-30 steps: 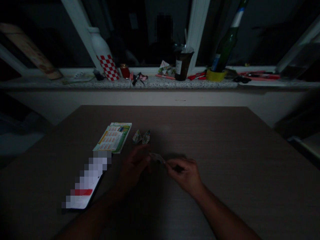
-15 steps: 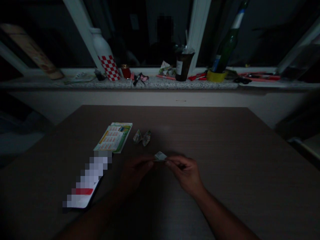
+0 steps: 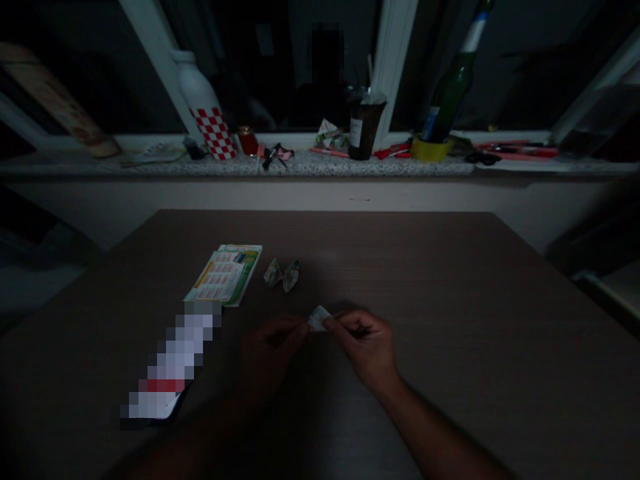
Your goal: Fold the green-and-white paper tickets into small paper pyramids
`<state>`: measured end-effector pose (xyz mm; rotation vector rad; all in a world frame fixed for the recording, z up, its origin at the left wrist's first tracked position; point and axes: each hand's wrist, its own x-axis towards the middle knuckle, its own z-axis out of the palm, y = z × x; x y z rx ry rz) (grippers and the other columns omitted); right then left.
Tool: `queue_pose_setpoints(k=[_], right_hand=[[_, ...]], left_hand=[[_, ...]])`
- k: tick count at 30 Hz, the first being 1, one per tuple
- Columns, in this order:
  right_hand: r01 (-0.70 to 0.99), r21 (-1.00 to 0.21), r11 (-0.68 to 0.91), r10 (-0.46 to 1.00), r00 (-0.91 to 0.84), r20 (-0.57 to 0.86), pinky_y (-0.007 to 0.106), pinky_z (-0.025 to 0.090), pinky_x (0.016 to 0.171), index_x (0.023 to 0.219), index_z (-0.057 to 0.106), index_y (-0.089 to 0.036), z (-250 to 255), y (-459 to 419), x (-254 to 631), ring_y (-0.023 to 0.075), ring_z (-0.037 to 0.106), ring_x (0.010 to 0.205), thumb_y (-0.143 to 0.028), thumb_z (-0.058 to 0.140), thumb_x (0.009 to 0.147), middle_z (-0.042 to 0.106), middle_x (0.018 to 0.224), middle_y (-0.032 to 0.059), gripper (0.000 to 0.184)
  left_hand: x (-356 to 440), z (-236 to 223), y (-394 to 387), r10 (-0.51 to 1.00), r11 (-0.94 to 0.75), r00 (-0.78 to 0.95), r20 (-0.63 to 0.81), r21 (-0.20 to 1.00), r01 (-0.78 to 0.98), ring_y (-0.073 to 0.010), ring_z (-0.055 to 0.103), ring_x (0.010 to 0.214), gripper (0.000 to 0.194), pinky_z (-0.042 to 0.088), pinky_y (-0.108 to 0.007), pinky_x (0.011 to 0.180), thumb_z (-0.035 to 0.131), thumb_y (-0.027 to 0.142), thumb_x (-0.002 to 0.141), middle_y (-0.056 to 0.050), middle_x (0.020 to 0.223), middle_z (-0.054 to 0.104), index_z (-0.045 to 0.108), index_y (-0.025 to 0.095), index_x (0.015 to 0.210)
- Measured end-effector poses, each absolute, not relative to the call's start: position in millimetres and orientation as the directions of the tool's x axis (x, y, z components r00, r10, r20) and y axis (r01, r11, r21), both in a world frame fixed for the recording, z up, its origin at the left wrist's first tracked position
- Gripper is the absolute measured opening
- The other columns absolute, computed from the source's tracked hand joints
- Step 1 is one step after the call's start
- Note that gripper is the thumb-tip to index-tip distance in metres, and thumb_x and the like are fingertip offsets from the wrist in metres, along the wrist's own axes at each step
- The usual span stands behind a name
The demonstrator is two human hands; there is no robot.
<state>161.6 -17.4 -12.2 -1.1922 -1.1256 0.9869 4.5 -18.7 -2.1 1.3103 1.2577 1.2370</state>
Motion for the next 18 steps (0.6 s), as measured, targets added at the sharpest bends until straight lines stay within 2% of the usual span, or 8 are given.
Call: queue_pose_setpoints(k=[6, 11, 14, 16, 18], right_hand=[[0.07, -0.994, 0.088, 0.968, 0.228, 0.101, 0.023, 0.043, 0.045, 0.055, 0.061, -0.017, -14, -18, 161, 0.0115, 0.053, 0.046, -0.033, 0.075, 0.066, 0.063, 0.053, 0.0012, 0.024], [0.103, -0.991, 0.086, 0.97, 0.218, 0.107, 0.023, 0.044, 0.044, 0.054, 0.061, -0.018, -12, -17, 163, 0.0119, 0.053, 0.044, -0.036, 0.075, 0.065, 0.063, 0.05, 0.0007, 0.025], [0.117, -0.991, 0.061, 0.985, 0.153, 0.079, 0.023, 0.045, 0.045, 0.054, 0.061, -0.018, -13, -16, 166, 0.0125, 0.055, 0.046, -0.035, 0.076, 0.064, 0.064, 0.051, 0.0016, 0.025], [0.123, -0.991, 0.046, 0.995, 0.086, 0.056, 0.023, 0.045, 0.045, 0.053, 0.059, -0.018, -14, -16, 168, 0.0121, 0.055, 0.045, -0.034, 0.077, 0.063, 0.064, 0.051, 0.0011, 0.026], [0.127, -0.991, 0.04, 0.999, 0.03, 0.044, 0.022, 0.043, 0.044, 0.052, 0.059, -0.018, -16, -15, 168, 0.0113, 0.053, 0.045, -0.033, 0.077, 0.063, 0.062, 0.049, 0.0003, 0.026]], left_hand=[[7, -3, -18, 0.993, 0.078, -0.101, -0.069, 0.993, 0.089, -0.0131, 0.059, 0.058, 0.017, 0.046, -0.022, 0.057, 0.071, 0.028, 0.071, 0.0, 0.057, 0.064, 0.065, 0.015, 0.062], [5, -8, -14, 0.996, 0.085, -0.032, -0.085, 0.996, 0.01, -0.0124, 0.058, 0.059, 0.015, 0.046, -0.022, 0.057, 0.073, 0.027, 0.067, 0.0, 0.064, 0.065, 0.065, 0.015, 0.072], [2, -9, -10, 0.993, 0.111, 0.05, -0.11, 0.994, -0.021, -0.0138, 0.06, 0.065, 0.023, 0.046, -0.023, 0.06, 0.073, 0.025, 0.066, -0.001, 0.072, 0.067, 0.067, 0.016, 0.086], [0, -9, -7, 0.987, 0.121, 0.108, -0.12, 0.993, 0.002, -0.0142, 0.061, 0.066, 0.026, 0.046, -0.023, 0.059, 0.072, 0.027, 0.068, -0.002, 0.073, 0.068, 0.068, 0.016, 0.091], [-2, -9, -5, 0.981, 0.121, 0.147, -0.127, 0.991, 0.05, -0.0136, 0.059, 0.062, 0.022, 0.043, -0.022, 0.057, 0.07, 0.03, 0.071, -0.002, 0.071, 0.068, 0.071, 0.015, 0.087]])
